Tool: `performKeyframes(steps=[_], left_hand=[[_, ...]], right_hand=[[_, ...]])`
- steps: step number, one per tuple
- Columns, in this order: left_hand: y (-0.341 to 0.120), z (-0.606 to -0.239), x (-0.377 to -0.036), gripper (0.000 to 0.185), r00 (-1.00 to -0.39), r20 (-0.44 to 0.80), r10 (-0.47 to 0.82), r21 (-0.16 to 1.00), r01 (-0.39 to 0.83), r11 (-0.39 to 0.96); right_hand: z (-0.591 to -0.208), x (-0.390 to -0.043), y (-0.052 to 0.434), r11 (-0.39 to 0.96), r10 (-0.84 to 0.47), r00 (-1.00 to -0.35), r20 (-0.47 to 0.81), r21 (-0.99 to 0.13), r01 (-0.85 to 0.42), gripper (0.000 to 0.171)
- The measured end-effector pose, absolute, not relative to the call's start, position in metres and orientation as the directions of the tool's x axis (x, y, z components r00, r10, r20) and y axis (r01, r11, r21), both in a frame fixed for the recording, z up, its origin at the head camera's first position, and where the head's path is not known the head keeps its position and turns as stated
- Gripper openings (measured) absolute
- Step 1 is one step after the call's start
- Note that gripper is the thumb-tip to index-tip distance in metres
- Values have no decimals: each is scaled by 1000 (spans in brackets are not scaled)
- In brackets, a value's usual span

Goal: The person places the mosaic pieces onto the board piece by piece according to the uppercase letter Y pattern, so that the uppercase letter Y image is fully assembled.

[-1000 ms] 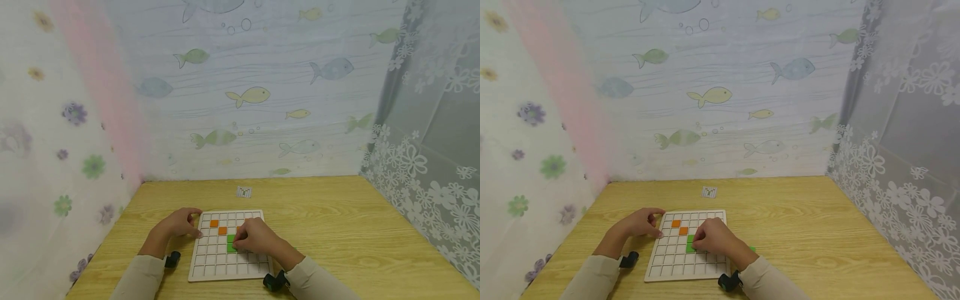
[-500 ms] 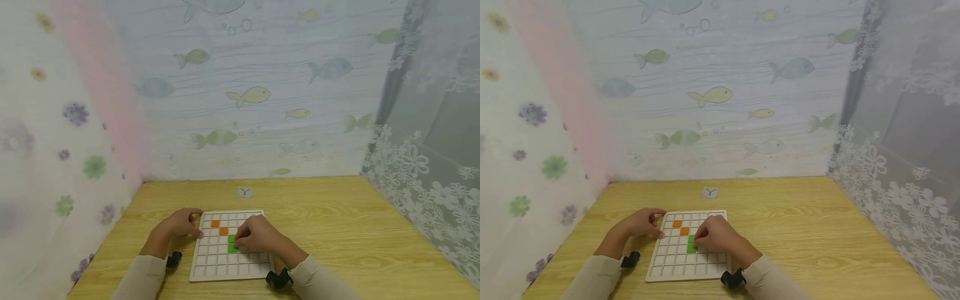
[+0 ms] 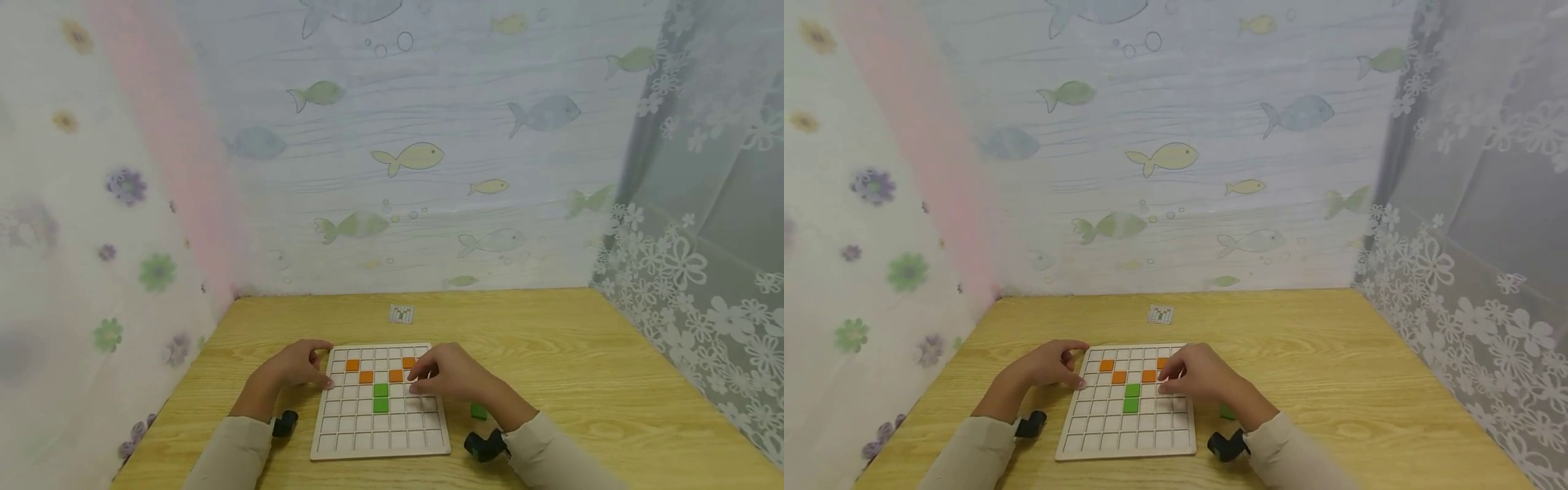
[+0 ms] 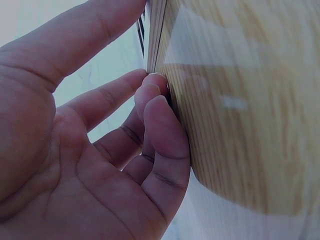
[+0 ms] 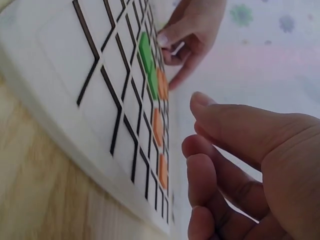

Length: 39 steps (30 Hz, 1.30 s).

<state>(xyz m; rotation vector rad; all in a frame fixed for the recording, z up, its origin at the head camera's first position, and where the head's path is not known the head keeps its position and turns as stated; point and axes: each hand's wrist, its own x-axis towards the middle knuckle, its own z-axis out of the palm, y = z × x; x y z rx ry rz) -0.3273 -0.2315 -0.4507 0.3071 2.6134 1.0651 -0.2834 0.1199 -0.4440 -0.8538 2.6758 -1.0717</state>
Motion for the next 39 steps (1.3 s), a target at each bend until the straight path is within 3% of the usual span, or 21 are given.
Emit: performKeyframes(steps=[9,17,24,39], left_hand=[[-231,-450,-327,84,-934,-192,303,695,88,713],[-230,-436,-332,84,-932,-192,306,683,98,724],[-229,-424,-334,85,-929,-203,308,675,95,732],[-229,-424,-334,85,-928,-199,316,677,103,729]], right_hand=[[-441,-284,156,584,-582,-810,74,-655,-479,18],[-425,-288,189,520,-656,-755,9,-719,-461,9],[-417,-292,213,506,-653,-757,-32,-761,-405,12],[-421,-291,221,577,-655,-738,-162,-738,-349,19]])
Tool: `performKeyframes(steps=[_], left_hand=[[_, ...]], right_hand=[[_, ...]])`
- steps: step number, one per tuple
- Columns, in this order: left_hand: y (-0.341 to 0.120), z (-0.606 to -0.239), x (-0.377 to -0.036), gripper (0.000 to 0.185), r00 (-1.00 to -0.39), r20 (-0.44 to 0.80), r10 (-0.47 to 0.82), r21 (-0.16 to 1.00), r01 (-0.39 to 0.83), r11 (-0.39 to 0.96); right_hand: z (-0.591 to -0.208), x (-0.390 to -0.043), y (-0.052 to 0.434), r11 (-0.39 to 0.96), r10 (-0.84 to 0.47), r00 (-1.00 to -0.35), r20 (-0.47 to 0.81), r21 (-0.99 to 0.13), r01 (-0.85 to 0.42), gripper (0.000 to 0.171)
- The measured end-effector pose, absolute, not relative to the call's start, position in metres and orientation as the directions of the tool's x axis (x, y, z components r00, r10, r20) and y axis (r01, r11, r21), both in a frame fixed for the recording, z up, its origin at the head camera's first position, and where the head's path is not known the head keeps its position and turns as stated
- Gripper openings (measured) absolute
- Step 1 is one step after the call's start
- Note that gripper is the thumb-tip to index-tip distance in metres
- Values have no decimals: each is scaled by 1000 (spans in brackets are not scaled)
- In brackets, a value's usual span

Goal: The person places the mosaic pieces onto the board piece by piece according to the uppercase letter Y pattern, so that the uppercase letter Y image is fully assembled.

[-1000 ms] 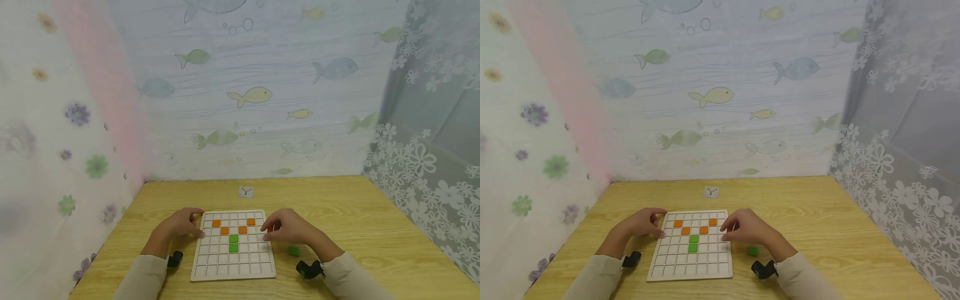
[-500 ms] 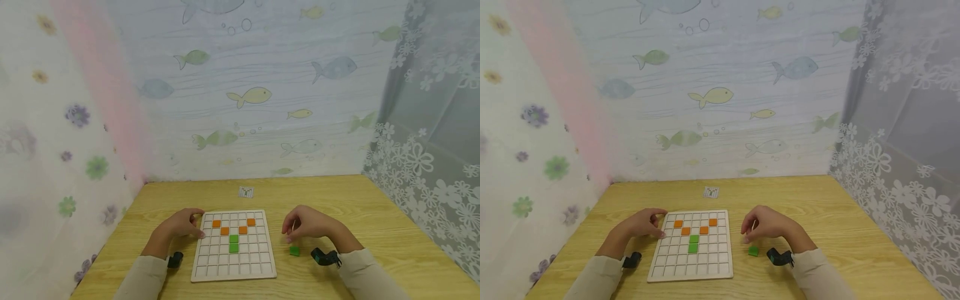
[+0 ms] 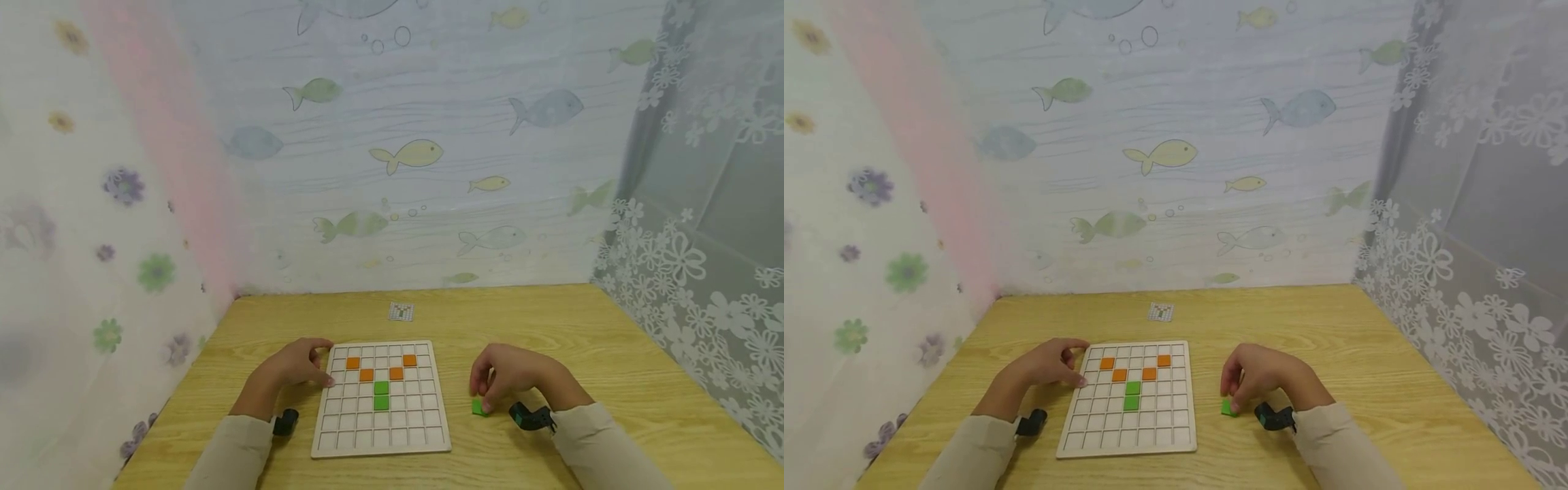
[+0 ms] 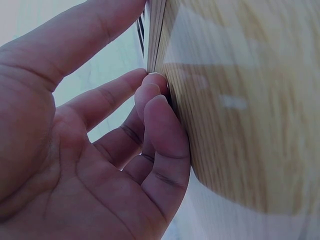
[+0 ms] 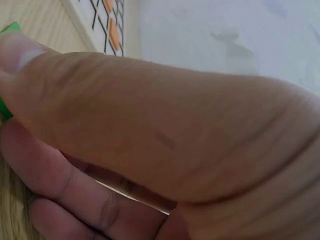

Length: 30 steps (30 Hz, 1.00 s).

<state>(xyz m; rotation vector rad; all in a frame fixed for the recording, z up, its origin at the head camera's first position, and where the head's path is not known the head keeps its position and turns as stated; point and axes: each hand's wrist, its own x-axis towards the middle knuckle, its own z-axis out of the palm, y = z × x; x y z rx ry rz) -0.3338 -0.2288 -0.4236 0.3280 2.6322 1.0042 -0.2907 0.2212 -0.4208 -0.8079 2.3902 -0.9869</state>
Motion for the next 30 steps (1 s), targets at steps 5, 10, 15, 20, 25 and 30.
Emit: performKeyframes(steps=[5,10,15,20,25,30], left_hand=[[-229,-423,-335,86,-924,-199,327,682,109,723],[-229,-423,-336,86,-923,-199,330,681,111,723],[-229,-423,-336,85,-921,-200,335,683,114,721],[-229,-423,-334,86,-925,-206,318,671,103,734],[-228,-424,-334,85,-931,-207,301,670,90,737],[-229,-425,-334,85,-928,-206,312,669,99,737]], right_hand=[[-420,-286,214,613,-634,-752,-179,-709,-349,22],[-420,-282,207,639,-610,-771,-186,-690,-339,22],[-421,-280,203,645,-591,-785,-184,-692,-323,21],[-424,-282,200,642,-597,-787,-157,-681,-351,21],[-423,-284,198,642,-602,-791,-106,-654,-401,22],[-422,-284,195,655,-584,-809,-60,-624,-426,22]])
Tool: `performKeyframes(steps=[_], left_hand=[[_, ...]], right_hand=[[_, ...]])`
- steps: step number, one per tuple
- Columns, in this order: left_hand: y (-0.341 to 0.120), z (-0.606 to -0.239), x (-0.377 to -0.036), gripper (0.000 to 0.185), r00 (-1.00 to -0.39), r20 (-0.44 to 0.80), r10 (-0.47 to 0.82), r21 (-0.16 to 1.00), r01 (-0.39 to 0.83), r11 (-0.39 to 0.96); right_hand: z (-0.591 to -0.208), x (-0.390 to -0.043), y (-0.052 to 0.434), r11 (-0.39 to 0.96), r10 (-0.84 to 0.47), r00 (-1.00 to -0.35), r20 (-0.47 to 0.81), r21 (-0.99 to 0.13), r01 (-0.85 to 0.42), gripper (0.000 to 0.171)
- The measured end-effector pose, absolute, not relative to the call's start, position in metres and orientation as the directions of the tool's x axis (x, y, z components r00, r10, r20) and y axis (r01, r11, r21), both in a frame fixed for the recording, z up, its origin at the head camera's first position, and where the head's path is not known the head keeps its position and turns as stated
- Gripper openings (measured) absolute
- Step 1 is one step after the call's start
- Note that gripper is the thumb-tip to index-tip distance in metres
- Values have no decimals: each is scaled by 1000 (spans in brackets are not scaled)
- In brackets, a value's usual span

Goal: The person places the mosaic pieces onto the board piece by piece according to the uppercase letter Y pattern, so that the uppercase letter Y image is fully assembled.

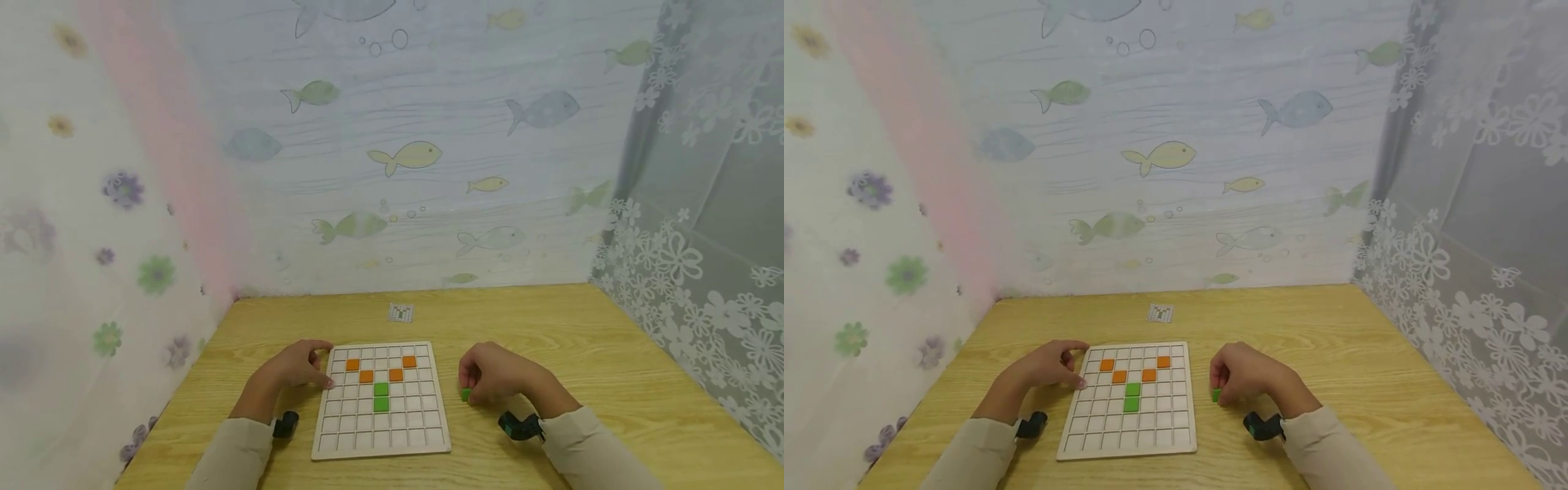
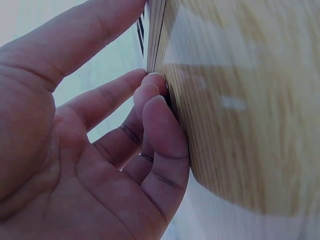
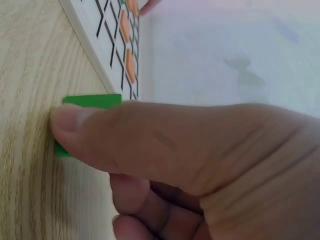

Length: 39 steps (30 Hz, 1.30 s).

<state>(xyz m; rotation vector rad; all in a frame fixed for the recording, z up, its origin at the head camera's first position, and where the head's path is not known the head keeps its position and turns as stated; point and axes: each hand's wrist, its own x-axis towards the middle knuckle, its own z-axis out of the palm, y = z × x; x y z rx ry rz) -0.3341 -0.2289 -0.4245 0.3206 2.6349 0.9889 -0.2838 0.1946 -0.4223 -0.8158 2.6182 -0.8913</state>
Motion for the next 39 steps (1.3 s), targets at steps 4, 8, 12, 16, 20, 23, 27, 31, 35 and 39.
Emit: performKeyframes(steps=[4,8,12,16,20,23,27,31,35,39], left_hand=[[-229,-425,-334,85,-924,-219,314,673,90,734],[-229,-424,-335,85,-926,-216,309,672,89,735],[-229,-424,-335,84,-932,-206,299,663,92,743],[-228,-422,-337,85,-931,-200,306,660,102,744],[-228,-423,-338,85,-926,-201,320,659,115,744],[-229,-423,-336,85,-924,-207,320,657,112,746],[-228,-422,-334,85,-926,-210,314,655,106,749],[-227,-420,-332,84,-931,-209,299,659,92,747],[-227,-420,-331,84,-930,-210,300,661,91,745],[-228,-421,-333,84,-928,-208,309,657,101,747]], right_hand=[[-424,-285,194,660,-577,-816,-33,-607,-442,23],[-423,-287,194,652,-583,-813,-4,-599,-465,22],[-420,-290,193,625,-598,-802,18,-615,-480,18],[-417,-292,190,610,-606,-794,33,-621,-492,10],[-415,-292,181,607,-603,-796,45,-621,-496,8],[-414,-293,170,611,-597,-800,63,-611,-503,14],[-414,-293,155,604,-577,-810,104,-614,-508,12],[-415,-294,141,574,-573,-809,135,-638,-513,14],[-419,-293,128,554,-561,-812,162,-655,-514,9],[-422,-290,118,539,-533,-827,176,-683,-493,3]])
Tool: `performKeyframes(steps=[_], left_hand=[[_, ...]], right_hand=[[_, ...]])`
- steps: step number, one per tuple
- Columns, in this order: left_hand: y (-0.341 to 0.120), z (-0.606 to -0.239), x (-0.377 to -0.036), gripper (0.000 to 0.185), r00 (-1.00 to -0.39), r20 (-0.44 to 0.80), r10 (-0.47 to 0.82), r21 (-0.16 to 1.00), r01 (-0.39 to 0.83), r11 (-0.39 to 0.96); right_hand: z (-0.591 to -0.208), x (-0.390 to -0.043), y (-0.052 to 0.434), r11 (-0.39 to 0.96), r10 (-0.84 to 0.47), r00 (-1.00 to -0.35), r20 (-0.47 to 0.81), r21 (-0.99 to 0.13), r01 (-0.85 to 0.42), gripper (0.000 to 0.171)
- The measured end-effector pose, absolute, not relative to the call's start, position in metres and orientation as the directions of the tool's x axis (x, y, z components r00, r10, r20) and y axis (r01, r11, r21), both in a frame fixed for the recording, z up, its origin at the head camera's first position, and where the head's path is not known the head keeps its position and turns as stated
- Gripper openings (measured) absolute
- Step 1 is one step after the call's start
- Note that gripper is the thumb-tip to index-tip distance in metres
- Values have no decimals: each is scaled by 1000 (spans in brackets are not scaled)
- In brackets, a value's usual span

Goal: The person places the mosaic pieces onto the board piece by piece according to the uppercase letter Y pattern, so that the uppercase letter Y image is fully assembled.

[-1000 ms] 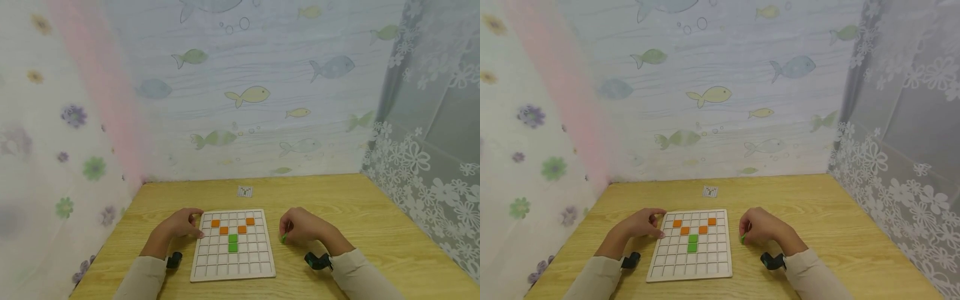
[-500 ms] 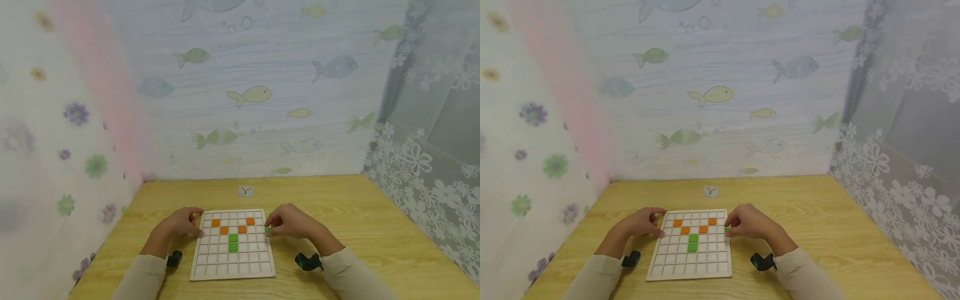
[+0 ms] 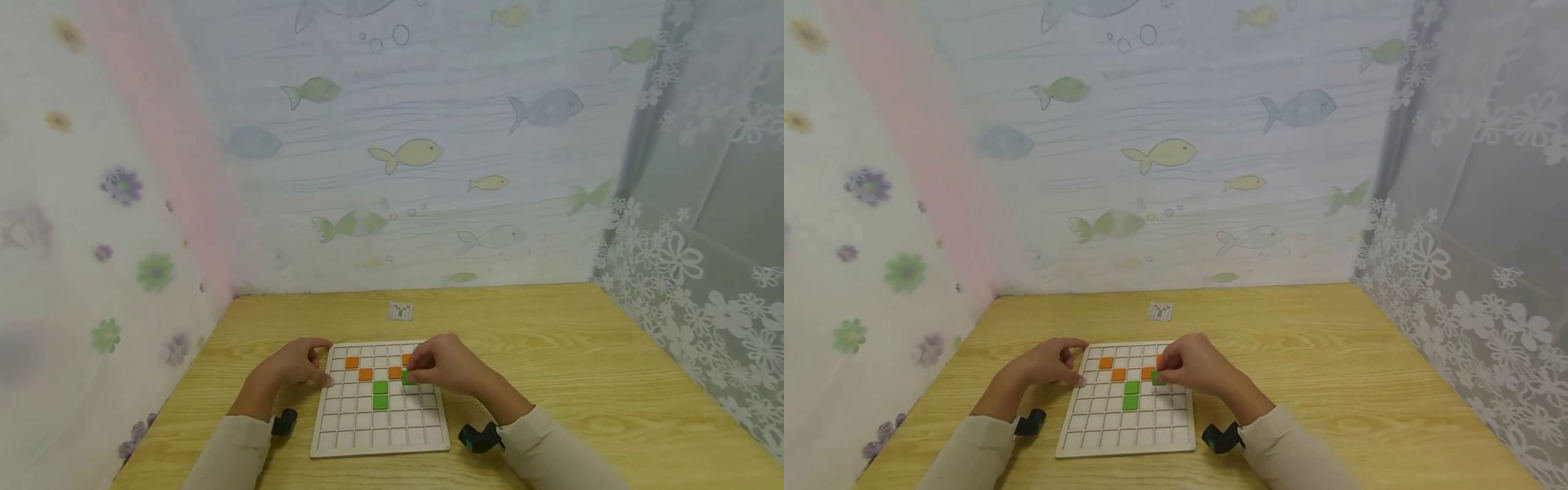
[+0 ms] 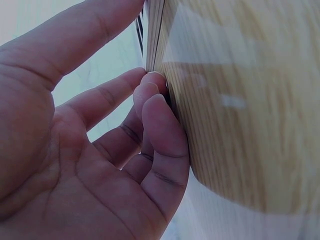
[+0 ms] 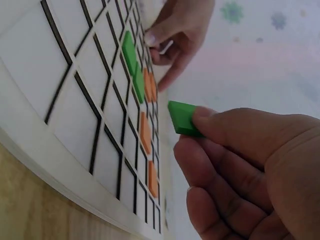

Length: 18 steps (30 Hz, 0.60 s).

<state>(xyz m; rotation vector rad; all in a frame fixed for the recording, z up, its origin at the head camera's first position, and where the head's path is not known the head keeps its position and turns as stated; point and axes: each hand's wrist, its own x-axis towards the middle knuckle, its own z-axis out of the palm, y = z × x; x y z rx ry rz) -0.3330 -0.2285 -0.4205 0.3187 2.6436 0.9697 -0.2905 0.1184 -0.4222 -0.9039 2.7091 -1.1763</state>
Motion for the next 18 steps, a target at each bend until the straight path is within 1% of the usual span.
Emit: performKeyframes(steps=[4,12,18], left_hand=[[-229,-422,-335,85,-928,-214,304,646,99,757],[-230,-425,-338,85,-925,-206,318,658,110,745],[-230,-425,-338,86,-923,-204,326,654,119,747]], right_hand=[[-425,-286,112,522,-512,-838,189,-707,-478,4],[-432,-279,99,515,-486,-859,164,-741,-432,4],[-435,-272,89,480,-498,-848,181,-757,-443,4]])
